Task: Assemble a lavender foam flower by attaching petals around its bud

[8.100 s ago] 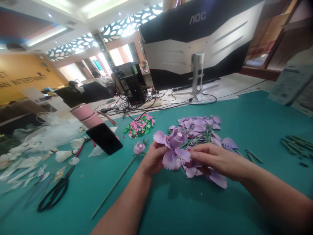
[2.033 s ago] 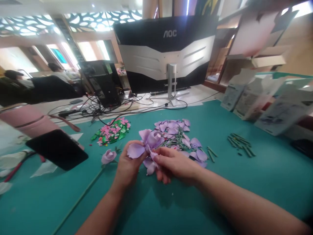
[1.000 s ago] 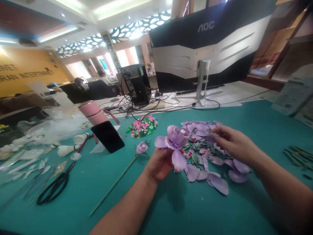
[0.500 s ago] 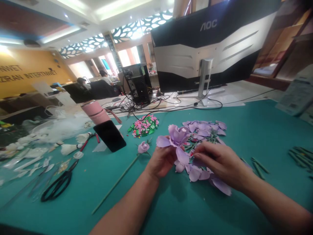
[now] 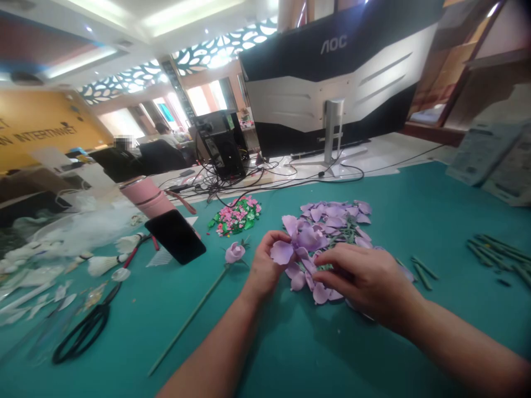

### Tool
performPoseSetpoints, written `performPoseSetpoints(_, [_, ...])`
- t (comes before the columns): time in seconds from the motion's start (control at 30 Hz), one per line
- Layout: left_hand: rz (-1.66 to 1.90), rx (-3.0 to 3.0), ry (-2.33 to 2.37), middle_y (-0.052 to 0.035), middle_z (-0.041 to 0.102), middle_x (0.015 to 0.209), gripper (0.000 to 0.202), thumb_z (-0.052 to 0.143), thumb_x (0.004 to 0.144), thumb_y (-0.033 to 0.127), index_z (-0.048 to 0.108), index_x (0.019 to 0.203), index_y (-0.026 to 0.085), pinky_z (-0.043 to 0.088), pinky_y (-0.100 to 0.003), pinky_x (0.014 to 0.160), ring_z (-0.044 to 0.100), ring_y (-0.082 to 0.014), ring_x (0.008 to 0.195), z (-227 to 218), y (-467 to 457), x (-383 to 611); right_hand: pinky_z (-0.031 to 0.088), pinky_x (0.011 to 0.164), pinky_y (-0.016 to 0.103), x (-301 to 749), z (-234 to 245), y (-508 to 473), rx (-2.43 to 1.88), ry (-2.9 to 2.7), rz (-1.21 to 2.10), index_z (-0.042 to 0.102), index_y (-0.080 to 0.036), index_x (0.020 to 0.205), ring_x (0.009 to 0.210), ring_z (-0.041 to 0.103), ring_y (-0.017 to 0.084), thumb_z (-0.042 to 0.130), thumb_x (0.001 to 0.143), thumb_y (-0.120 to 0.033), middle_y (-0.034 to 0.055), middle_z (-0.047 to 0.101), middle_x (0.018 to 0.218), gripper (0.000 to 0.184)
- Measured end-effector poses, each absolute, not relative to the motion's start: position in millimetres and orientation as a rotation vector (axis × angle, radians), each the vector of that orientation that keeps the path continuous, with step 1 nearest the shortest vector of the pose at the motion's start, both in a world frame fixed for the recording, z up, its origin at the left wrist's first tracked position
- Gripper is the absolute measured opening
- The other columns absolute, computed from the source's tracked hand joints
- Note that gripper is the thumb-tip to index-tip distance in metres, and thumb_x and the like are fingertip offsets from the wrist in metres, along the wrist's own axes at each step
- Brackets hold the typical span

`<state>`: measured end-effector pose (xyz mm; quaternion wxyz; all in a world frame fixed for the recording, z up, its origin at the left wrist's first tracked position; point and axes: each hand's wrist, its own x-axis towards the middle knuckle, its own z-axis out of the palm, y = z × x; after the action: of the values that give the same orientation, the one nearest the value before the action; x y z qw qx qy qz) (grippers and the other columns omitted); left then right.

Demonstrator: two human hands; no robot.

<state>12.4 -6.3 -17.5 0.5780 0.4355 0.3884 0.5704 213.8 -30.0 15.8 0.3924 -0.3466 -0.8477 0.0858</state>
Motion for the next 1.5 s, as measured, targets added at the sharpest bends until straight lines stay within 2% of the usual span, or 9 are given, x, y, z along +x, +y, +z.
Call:
performPoseSetpoints(0.17, [1.306,1.056,0.949,0.0037,0.059,0.080,0.046,0.090,0.053,0.015,0.062,0.090,0.018,0.040,-0.018,0.062,0.050,-0.0081,0.065,-16,-7,12,0.047,0.058,0.024,214,14,-29,-0.884,-2.163,0.156,0.070,-0.022,0.088,0.066,0.065,0.013,0.060,0.094,-0.031,0.0008,0.071,0.078,0.014])
performPoseSetpoints(0.37, [1.280,1.076,0.942,0.0023,0.059,0.083,0.045,0.090,0.056,0.016,0.061,0.091,0.019,0.041,-0.020,0.066,0.053,-0.0105,0.070,-14,-9,11,0.048,0.059,0.024,215,18,-30,-0.921,-2.144,0.194,0.071,-0.023,0.087,0.063,0.064,0.013,0.059,0.094,-0.031,0.0016,0.071,0.076,0.015])
performPoseSetpoints(0.67, [1.308,1.024,0.950,0.0034,0.061,0.081,0.047,0.092,0.053,0.017,0.062,0.089,0.019,0.042,-0.018,0.066,0.055,-0.0087,0.070,-15,-11,16,0.047,0.061,0.024,215,19,-33,-0.903,-2.093,0.299,0.068,-0.024,0.084,0.063,0.062,0.013,0.060,0.093,-0.030,0.0008,0.069,0.074,0.014])
performPoseSetpoints(0.9, [1.332,0.790,0.771,0.0005,0.068,0.077,0.043,0.088,0.064,0.024,0.059,0.096,0.019,0.051,-0.025,0.067,0.067,-0.0151,0.069,-18,-8,14,0.042,0.049,0.024,222,32,-26,-1.102,-1.784,0.765,0.065,-0.023,0.076,0.057,0.056,0.014,0.057,0.092,-0.041,0.0014,0.064,0.066,0.025])
performPoseSetpoints(1.03, [1.325,0.679,0.760,-0.0012,0.071,0.079,0.039,0.087,0.065,0.025,0.063,0.096,0.018,0.054,-0.027,0.070,0.069,-0.0173,0.071,-16,-7,10,0.038,0.040,0.022,220,26,-16,-1.133,-1.584,1.173,0.064,-0.022,0.088,0.048,0.047,0.011,0.057,0.090,-0.047,-0.0023,0.053,0.059,0.026])
performPoseSetpoints(1.1, [1.324,0.665,0.739,-0.0019,0.072,0.080,0.035,0.086,0.065,0.025,0.065,0.092,0.016,0.055,-0.027,0.073,0.070,-0.0168,0.074,-15,-7,9,0.042,0.042,0.023,216,20,-14,-1.095,-1.498,1.404,0.062,-0.022,0.095,0.049,0.051,0.011,0.062,0.087,-0.047,-0.0031,0.054,0.061,0.026])
performPoseSetpoints(1.2, [1.313,0.676,0.721,-0.0028,0.073,0.083,0.032,0.085,0.066,0.025,0.067,0.090,0.015,0.055,-0.026,0.075,0.069,-0.0158,0.075,-14,-8,9,0.049,0.049,0.025,210,14,-15,-1.033,-1.358,1.625,0.058,-0.022,0.090,0.054,0.059,0.013,0.071,0.081,-0.045,-0.0021,0.060,0.065,0.028])
performPoseSetpoints(1.37, [1.290,0.682,0.721,-0.0036,0.073,0.080,0.034,0.086,0.063,0.026,0.068,0.090,0.014,0.054,-0.025,0.072,0.069,-0.0157,0.072,-13,-8,9,0.051,0.056,0.025,204,8,-18,-0.975,-1.171,1.808,0.053,-0.021,0.082,0.060,0.065,0.015,0.076,0.077,-0.045,0.0017,0.067,0.066,0.034])
performPoseSetpoints(1.5, [1.289,0.709,0.742,-0.0037,0.073,0.082,0.040,0.085,0.064,0.027,0.067,0.098,0.015,0.054,-0.028,0.070,0.070,-0.0193,0.074,-12,-8,8,0.044,0.051,0.022,202,5,-19,-0.963,-1.184,1.791,0.055,-0.020,0.079,0.054,0.056,0.011,0.077,0.077,-0.049,-0.0026,0.060,0.060,0.036])
